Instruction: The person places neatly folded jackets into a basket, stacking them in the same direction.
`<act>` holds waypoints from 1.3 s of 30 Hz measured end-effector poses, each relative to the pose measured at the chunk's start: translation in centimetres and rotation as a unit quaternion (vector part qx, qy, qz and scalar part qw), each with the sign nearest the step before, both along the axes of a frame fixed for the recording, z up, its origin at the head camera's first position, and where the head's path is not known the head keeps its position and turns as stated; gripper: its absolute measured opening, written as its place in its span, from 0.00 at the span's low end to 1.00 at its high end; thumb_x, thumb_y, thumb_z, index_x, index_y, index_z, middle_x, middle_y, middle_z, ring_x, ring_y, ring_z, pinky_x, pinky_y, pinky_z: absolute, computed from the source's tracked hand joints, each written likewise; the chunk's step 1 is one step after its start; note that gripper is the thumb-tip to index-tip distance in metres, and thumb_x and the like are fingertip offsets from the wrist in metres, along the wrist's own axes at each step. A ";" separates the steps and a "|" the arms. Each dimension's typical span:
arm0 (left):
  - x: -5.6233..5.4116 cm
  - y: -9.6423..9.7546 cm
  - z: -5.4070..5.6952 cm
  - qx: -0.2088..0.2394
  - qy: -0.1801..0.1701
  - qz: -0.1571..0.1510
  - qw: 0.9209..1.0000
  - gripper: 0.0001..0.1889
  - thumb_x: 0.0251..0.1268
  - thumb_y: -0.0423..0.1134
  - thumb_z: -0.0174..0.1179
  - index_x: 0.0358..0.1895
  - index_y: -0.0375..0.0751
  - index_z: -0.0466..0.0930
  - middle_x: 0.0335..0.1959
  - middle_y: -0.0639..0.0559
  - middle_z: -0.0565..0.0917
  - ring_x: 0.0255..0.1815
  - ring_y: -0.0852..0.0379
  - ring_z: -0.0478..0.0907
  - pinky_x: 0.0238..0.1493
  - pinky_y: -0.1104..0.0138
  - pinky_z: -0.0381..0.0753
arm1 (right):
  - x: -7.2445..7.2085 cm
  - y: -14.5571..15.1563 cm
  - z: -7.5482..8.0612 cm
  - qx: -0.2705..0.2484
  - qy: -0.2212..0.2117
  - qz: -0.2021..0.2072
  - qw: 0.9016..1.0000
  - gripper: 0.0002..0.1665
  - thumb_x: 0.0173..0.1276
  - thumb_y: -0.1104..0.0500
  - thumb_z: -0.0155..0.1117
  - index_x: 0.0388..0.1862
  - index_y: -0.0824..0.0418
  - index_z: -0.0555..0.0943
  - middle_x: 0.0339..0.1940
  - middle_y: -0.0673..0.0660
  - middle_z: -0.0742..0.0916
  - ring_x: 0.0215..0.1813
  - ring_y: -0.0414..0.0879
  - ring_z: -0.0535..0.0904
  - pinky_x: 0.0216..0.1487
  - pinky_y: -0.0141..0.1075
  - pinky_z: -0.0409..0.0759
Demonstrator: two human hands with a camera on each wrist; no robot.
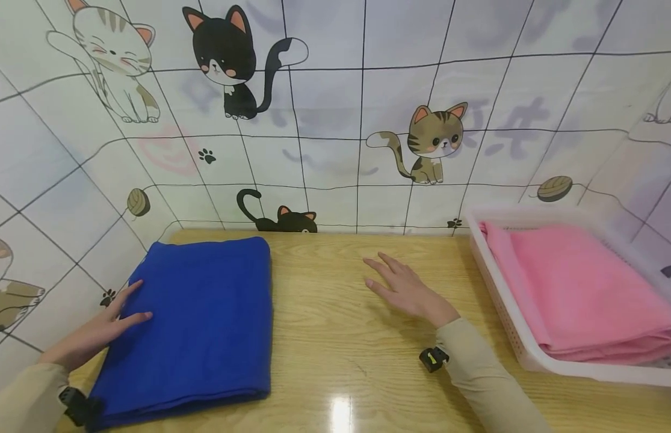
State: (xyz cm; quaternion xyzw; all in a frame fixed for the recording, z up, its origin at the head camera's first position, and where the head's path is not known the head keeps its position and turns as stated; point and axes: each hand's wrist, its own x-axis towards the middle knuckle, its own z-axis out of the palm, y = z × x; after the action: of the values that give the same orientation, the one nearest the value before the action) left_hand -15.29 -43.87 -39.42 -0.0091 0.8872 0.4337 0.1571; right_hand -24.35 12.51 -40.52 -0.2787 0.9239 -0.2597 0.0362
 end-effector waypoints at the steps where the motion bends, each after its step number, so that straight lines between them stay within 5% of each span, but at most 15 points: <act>1: 0.0 0.0 0.0 0.013 -0.001 -0.004 1.000 0.47 0.74 0.42 0.51 0.75 0.44 0.18 0.70 0.26 0.19 0.66 0.16 0.25 0.52 0.23 0.40 | 0.0 0.0 0.0 0.000 0.000 0.000 1.000 0.36 0.77 0.39 0.42 0.77 0.54 0.58 0.76 0.68 0.56 0.74 0.67 0.51 0.68 0.65 0.45; 8: 0.3 0.6 -0.2 0.092 -0.016 -0.036 0.995 0.54 0.62 0.25 0.55 0.74 0.43 0.16 0.67 0.28 0.13 0.64 0.16 0.22 0.51 0.23 0.35 | 0.1 -0.4 -0.1 -0.002 -0.004 0.014 1.000 0.36 0.77 0.39 0.42 0.77 0.54 0.57 0.76 0.69 0.55 0.73 0.68 0.51 0.68 0.65 0.45; 16: 0.2 3.3 -0.6 0.172 -0.067 -0.032 0.982 0.56 0.62 0.24 0.55 0.74 0.58 0.17 0.68 0.28 0.14 0.66 0.17 0.31 0.56 0.29 0.56 | 0.3 -1.8 -0.7 -0.019 -0.022 0.048 0.998 0.36 0.77 0.41 0.45 0.77 0.54 0.57 0.74 0.70 0.60 0.72 0.68 0.54 0.66 0.65 0.52; 24: 0.2 6.4 -1.0 0.237 -0.072 -0.027 0.969 0.54 0.63 0.26 0.57 0.75 0.61 0.23 0.70 0.31 0.17 0.69 0.21 0.36 0.60 0.40 0.64 | 0.7 -3.5 -1.3 -0.037 -0.014 0.093 0.995 0.35 0.77 0.42 0.46 0.76 0.57 0.58 0.71 0.67 0.67 0.70 0.65 0.61 0.66 0.61 0.58; 31: -0.4 9.5 -1.6 0.279 -0.079 -0.051 0.956 0.54 0.63 0.24 0.56 0.75 0.61 0.24 0.71 0.35 0.17 0.71 0.24 0.36 0.62 0.43 0.64 | 0.6 -4.2 -1.5 -0.101 -0.075 0.106 0.986 0.36 0.77 0.45 0.49 0.78 0.55 0.55 0.67 0.65 0.71 0.51 0.51 0.79 0.52 0.48 0.75; 39: -1.0 13.5 -2.1 0.303 -0.107 -0.080 0.944 0.53 0.63 0.24 0.57 0.75 0.66 0.27 0.73 0.39 0.20 0.72 0.27 0.36 0.64 0.40 0.59 | 0.1 -3.8 -1.3 -0.131 -0.130 0.079 0.980 0.42 0.73 0.42 0.54 0.79 0.46 0.50 0.72 0.64 0.65 0.58 0.56 0.75 0.56 0.50 0.72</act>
State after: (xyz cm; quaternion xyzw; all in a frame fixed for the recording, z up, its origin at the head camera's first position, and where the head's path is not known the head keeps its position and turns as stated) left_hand -16.24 -30.32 -41.53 0.0637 0.6898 0.6645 0.2803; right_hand -24.24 8.73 -41.79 -0.3172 0.8442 -0.4088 0.1401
